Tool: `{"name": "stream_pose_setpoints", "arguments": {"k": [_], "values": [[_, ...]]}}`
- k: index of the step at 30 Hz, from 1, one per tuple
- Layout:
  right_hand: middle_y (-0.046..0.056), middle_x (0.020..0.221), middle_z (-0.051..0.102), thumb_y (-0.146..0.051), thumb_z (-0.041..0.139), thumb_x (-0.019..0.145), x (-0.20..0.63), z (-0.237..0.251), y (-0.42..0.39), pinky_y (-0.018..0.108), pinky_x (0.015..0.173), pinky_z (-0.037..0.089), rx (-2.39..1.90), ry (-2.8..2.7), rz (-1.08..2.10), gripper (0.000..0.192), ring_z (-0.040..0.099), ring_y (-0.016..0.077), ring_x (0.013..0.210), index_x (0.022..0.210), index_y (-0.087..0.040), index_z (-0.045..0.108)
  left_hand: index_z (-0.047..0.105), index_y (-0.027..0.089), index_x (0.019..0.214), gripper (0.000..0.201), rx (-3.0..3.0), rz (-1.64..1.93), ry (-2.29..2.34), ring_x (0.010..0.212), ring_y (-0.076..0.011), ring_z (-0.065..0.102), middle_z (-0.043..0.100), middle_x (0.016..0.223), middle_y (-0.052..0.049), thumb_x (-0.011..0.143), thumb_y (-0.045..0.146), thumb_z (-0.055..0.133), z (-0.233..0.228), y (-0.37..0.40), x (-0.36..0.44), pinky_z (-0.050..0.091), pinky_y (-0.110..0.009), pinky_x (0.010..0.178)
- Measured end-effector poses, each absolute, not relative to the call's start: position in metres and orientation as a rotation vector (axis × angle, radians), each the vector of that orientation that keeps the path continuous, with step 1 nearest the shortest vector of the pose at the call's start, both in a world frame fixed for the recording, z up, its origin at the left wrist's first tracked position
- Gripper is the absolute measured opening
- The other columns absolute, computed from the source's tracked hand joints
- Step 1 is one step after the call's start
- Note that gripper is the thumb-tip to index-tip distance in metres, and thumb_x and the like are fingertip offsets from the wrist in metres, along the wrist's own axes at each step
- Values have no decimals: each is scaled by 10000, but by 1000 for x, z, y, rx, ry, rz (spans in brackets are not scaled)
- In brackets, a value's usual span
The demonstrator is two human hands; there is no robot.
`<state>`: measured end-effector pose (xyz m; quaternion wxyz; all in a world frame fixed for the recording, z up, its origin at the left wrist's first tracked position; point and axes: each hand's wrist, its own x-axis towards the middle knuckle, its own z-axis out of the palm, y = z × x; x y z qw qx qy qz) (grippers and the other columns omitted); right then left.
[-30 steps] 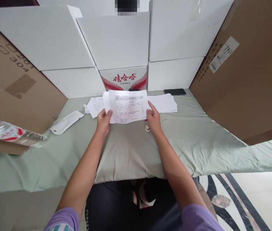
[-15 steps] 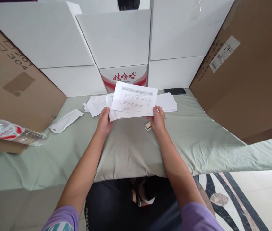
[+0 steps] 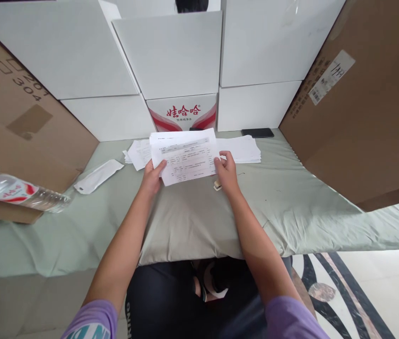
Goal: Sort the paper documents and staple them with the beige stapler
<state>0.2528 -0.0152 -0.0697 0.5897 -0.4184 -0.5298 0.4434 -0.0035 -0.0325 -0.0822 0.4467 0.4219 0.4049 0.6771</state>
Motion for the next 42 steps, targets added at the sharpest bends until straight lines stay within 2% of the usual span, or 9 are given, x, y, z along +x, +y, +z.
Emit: {"name": "stream_pose_setpoints", "arguments": {"k": [4,8,13,19,24,28,33,37,42], "values": [[65,1061,729,-573,666,840,247,-69,-20,397,894,562,-902,-1421,925,449,686,238,963,1148,-260,573,744,154,1074,550,1200,1615,1057,1163,-323,684,762,1148,-130,647,474,878,-82,-33,-17,518,-441,1059],[105,1204,715,-602,643,850,237,-70,-30,449,1005,516,-897,-1564,950,494,655,292,1133,1163,-220,645,753,157,1046,588,1273,1662,1119,1157,-319,687,775,1097,-124,582,484,904,-78,-35,-29,524,-428,1060],[114,1256,702,-565,695,821,220,-71,-46,454,987,536,-908,-1571,1034,567,659,299,1146,1262,-217,614,765,152,991,569,1297,1657,1181,1067,-317,722,781,1063,-137,567,502,910,-79,-35,-45,577,-420,971],[93,1117,728,-527,659,836,217,-69,-53,421,905,548,-929,-1527,1032,421,676,271,1017,1112,-209,663,747,177,941,486,1305,1757,1186,997,-281,737,785,982,-103,601,490,895,-71,-39,-53,571,-396,929],[54,1032,708,-450,679,816,223,-67,-49,359,796,540,-984,-1509,956,383,654,221,893,1129,-230,659,700,185,907,476,1355,1698,1149,981,-264,729,774,946,-103,602,497,892,-69,-40,-51,558,-367,893],[57,941,715,-481,656,826,221,-73,-44,359,776,536,-984,-1453,1037,317,659,229,868,989,-211,688,701,167,893,492,1292,1619,1169,884,-243,726,749,850,-65,582,495,895,-83,-32,-46,565,-331,809],[55,931,714,-501,672,820,219,-79,-44,364,774,543,-985,-1437,1030,328,663,231,863,982,-216,678,740,167,985,508,1254,1610,1115,962,-247,729,770,961,-78,613,482,885,-94,-29,-40,569,-347,896],[50,1019,713,-444,693,814,219,-80,-44,360,828,547,-938,-1445,1007,355,670,223,931,1084,-220,641,753,152,1008,506,1245,1566,1117,1010,-273,732,775,1077,-122,643,480,877,-97,-30,-37,574,-392,946],[73,1036,736,-449,668,817,219,-79,-44,397,867,554,-978,-1452,1000,346,685,252,964,1065,-208,663,753,138,988,538,1277,1552,1169,998,-287,736,782,1040,-132,606,491,890,-99,-32,-33,587,-408,938]]}}
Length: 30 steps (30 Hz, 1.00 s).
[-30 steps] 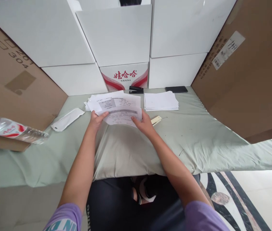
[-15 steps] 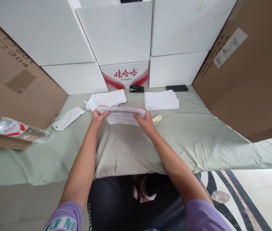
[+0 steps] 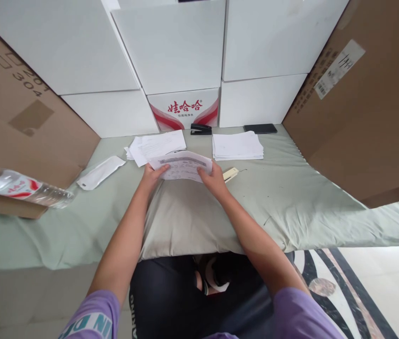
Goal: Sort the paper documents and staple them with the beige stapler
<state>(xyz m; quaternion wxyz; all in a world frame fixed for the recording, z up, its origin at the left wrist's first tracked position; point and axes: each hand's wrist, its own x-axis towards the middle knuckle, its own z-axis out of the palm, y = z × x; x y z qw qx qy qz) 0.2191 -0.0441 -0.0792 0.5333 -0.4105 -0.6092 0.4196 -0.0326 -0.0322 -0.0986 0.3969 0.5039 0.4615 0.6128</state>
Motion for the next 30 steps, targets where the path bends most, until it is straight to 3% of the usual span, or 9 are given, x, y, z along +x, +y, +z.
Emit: {"name": "stream_pose_setpoints", "arguments": {"k": [14,19,24,27,30], "values": [[75,990,759,-418,570,839,226,-73,-40,438,864,555,-1138,-1621,844,292,685,284,941,992,-209,706,751,148,1007,556,1312,1478,1280,1065,-317,715,774,1066,-142,691,603,793,-107,-25,-21,560,-455,985],[73,959,762,-427,597,831,242,-61,-33,419,872,563,-989,-1418,1012,326,713,238,907,1068,-206,630,747,151,1020,441,1321,1615,1458,1107,-295,703,767,1107,-132,766,511,749,-107,-18,-34,508,-440,1061],[84,959,772,-396,609,811,254,-56,-25,405,860,576,-1025,-1315,1141,269,740,221,881,1001,-207,635,747,164,978,374,1272,1592,1545,1106,-300,701,781,1058,-114,722,434,782,-104,-14,-47,492,-444,1075],[77,962,773,-296,547,816,259,-58,-22,394,880,552,-1068,-1415,1024,218,735,220,910,985,-202,647,750,176,982,377,1234,1529,1534,1121,-308,696,784,1060,-107,696,417,799,-104,-17,-49,492,-458,1070],[61,1033,771,-205,513,798,271,-61,-20,367,907,501,-1203,-1715,770,248,698,228,1009,971,-208,691,767,170,933,361,1214,1329,1498,977,-319,737,791,958,-121,680,423,813,-103,-23,-48,560,-473,951]]}}
